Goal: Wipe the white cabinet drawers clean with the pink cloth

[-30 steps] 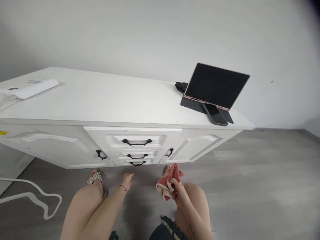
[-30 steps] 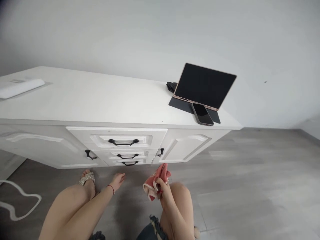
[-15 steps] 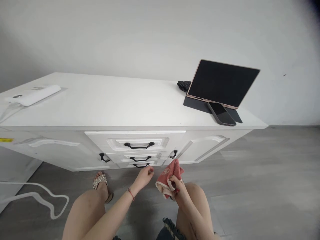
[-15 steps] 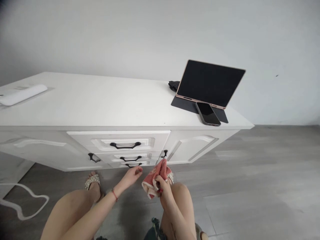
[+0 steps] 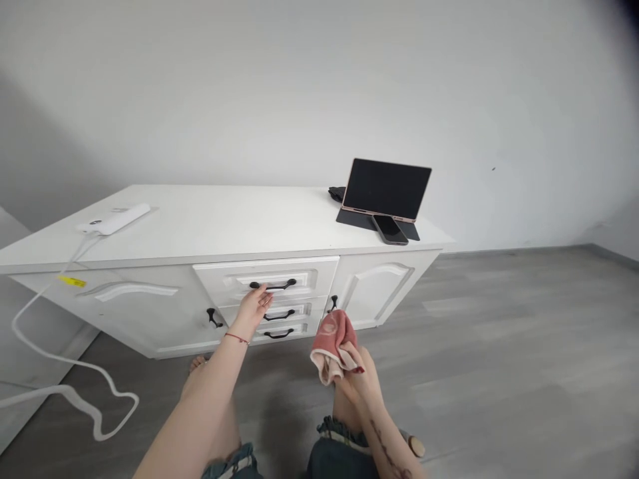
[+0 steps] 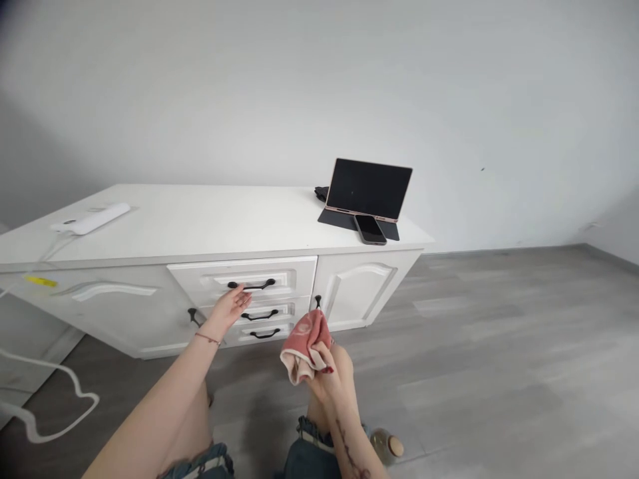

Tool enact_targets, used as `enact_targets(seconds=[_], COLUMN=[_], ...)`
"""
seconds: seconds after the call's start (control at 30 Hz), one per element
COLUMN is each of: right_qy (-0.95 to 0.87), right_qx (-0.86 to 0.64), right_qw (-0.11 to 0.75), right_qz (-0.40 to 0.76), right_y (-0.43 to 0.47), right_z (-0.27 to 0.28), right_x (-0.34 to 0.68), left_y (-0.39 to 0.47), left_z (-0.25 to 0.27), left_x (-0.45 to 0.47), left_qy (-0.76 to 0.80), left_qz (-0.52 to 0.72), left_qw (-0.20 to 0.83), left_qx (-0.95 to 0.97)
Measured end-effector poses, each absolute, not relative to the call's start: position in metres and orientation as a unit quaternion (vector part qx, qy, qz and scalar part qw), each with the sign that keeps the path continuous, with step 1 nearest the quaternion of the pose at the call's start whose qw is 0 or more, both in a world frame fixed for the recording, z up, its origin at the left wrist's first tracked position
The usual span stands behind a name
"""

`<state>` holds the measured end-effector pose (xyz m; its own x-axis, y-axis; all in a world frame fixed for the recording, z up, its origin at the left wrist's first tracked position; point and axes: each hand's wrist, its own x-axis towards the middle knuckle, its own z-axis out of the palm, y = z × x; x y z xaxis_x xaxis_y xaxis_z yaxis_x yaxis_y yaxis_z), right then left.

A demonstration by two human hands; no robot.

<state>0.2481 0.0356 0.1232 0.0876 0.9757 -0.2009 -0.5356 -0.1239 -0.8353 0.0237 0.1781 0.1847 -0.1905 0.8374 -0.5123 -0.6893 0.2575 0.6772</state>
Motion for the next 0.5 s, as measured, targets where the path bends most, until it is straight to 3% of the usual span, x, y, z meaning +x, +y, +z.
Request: enact_targets(seconds=[0.5], right_qy=[-0.084], right_qx=[-0.353], right_qw=[0.616], right_qz=[0.699], right_y=[-0.042], right_z=[0.187], right_x=[0.311], left_y=[0.157], left_z=[0.183], left_x=[0.031], left_qy=[0.494], left_qz=[0.626], left_qw=[0.597], left_qx=[0.088])
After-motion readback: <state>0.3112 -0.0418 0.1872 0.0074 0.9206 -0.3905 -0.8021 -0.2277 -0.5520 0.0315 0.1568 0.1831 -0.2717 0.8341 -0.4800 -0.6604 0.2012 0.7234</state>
